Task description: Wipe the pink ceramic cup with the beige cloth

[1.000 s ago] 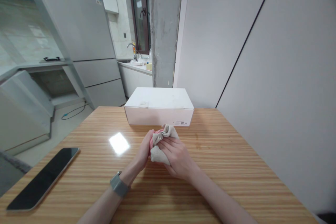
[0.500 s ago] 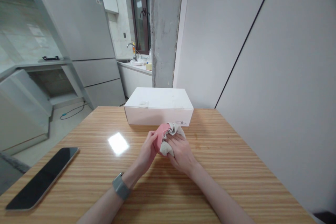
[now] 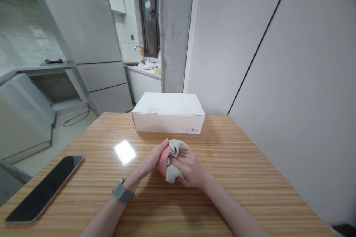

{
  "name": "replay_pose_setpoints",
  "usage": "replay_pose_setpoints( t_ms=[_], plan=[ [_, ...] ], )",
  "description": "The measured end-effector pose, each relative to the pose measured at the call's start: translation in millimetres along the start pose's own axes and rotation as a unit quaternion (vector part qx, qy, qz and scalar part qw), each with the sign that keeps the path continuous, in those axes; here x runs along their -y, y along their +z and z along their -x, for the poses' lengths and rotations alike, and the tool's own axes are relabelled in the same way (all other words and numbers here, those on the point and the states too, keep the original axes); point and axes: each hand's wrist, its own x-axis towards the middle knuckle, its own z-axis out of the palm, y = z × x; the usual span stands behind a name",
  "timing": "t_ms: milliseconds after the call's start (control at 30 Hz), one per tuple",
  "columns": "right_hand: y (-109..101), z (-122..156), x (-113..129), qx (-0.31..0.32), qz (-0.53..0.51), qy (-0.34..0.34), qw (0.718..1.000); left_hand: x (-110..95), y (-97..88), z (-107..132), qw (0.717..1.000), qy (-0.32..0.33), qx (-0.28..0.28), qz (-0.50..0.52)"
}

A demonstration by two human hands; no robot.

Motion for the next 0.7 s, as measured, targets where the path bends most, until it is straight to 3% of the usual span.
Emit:
replay_pose_setpoints(
  t_ms=[233,367,600,700],
  plan=[
    [-10,0,-3,-0.019,-0.026,0.05,0.998,12,-4.3,-2,0.998,0.048,-0.01,-0.043],
    [-11,4,-6,-0.034,-0.023,0.073,0.996,18,-1.9,-2,0.999,0.047,0.018,-0.006],
    [-5,2,-3,-0.032,0.025,-0.017,0.999,17,-0.6,4,0.993,-0.035,-0.012,0.117],
    [2,0,3,-0.032,0.027,-0.063,0.997,11,-3.7,6,0.988,-0.068,0.009,0.137]
  ],
)
